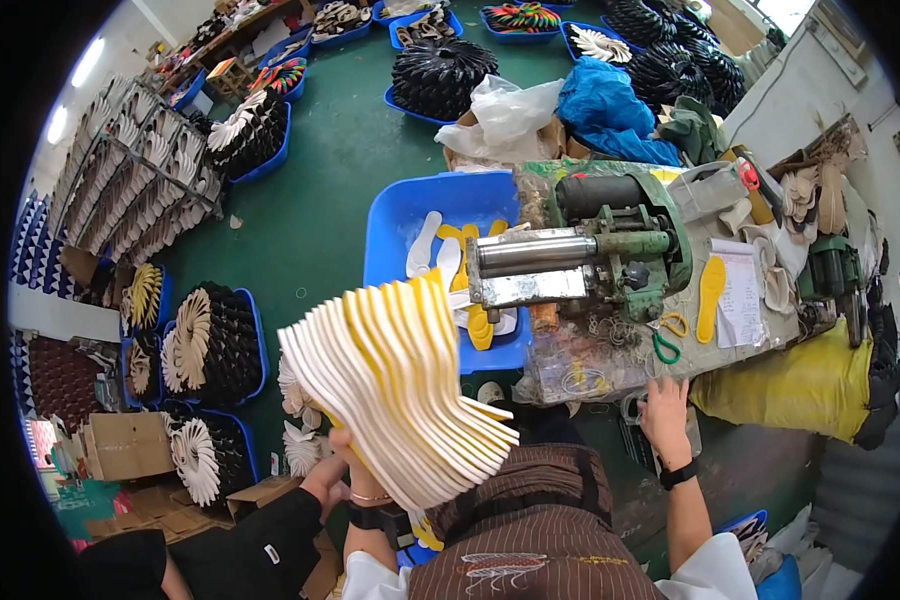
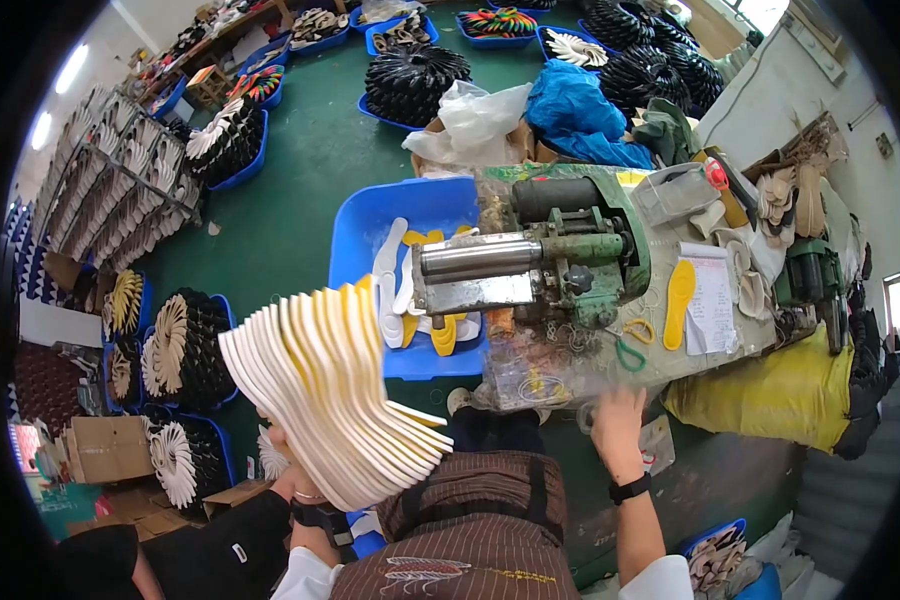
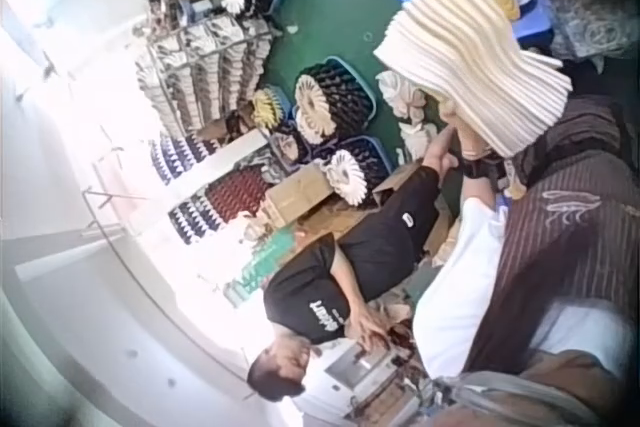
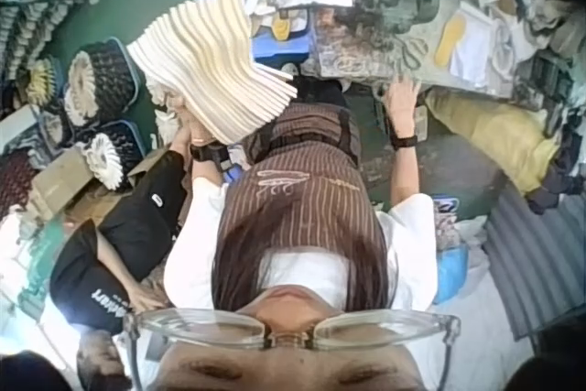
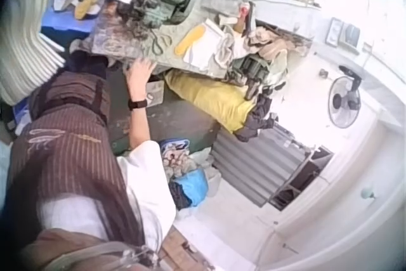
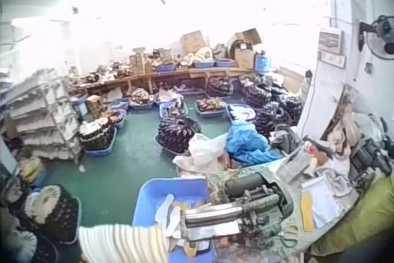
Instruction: Picking up shoe soles, feeding them through a press machine, and then collecting and transporting bins of soles to another part of the factory.
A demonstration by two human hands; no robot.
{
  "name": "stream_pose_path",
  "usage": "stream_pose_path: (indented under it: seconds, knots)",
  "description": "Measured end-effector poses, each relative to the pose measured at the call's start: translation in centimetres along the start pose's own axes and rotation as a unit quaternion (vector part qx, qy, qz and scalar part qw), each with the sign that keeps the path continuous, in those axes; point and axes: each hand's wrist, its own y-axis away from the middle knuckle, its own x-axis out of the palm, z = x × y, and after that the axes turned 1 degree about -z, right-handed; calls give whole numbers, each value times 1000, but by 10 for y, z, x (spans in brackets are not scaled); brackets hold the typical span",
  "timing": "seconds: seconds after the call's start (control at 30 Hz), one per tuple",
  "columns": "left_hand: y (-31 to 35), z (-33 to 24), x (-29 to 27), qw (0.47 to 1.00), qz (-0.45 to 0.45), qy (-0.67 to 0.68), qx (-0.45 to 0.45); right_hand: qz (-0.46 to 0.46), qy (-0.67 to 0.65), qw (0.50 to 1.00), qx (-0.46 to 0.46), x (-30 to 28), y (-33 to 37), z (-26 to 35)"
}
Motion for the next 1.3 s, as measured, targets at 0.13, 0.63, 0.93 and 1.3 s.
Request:
stream_pose_path:
  seconds: [0.13,0.63,0.93,1.3]
  knots:
    - [-1,33,5,996,73,-45,-29,62,-491,867,-46,5,-12,83]
    - [-10,49,13,998,50,-45,-1,82,-786,610,54,15,-37,153]
    - [-11,6,-1,983,-66,-144,91,-24,-748,663,22,1,-62,126]
    - [-12,17,-11,991,-112,-56,56,22,-741,669,45,17,-113,141]
